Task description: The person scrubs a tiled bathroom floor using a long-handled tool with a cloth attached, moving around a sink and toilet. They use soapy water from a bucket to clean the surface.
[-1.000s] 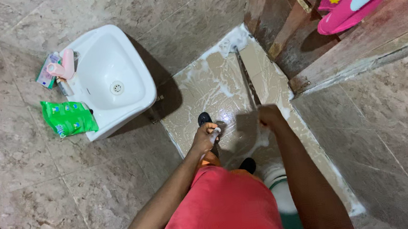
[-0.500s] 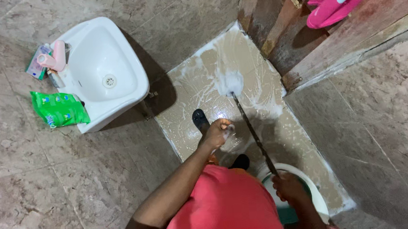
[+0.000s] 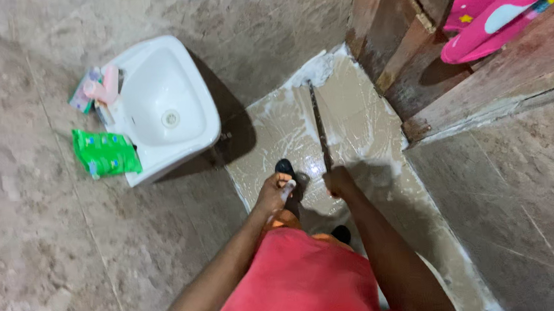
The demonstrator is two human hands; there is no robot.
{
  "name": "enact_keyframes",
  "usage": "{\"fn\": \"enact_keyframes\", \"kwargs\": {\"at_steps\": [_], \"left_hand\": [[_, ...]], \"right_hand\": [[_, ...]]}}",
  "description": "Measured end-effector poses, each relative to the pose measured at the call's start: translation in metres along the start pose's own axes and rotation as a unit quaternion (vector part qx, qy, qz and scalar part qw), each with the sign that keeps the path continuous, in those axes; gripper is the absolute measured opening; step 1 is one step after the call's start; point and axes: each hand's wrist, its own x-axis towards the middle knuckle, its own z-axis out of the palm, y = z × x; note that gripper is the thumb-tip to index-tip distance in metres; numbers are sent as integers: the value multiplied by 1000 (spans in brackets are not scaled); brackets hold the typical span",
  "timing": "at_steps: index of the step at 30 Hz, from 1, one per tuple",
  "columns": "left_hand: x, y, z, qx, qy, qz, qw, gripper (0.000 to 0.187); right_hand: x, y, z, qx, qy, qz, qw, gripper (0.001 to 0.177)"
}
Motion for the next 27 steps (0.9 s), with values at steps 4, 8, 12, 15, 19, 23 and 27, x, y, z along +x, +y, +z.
{"fn": "enact_keyframes", "kwargs": {"at_steps": [4,8,12,15,19,23,27], "left_hand": [[17,-7,17,-109,-33,21,993,17],[31,15,47,-29,-45,-13,999,20],[53,9,65,-113,-84,-22,990,23],[60,-3,70,-106,-58,31,992,25],[49,3,46,-107,-32,-42,993,27],[33,26,30,-50,-18,-49,997,23],[26,25,39,-59,0,-83,995,22]], "right_hand": [[-35,45,-15,-289,90,-227,926,34],[-127,56,-56,-236,42,75,968,42],[-198,23,-83,-315,60,69,945,43],[-206,-16,-79,-371,62,46,926,38],[-181,-73,-59,-377,78,-15,923,44],[-162,-104,-41,-360,81,-49,928,36],[-171,-77,-33,-409,45,-24,911,43]]}}
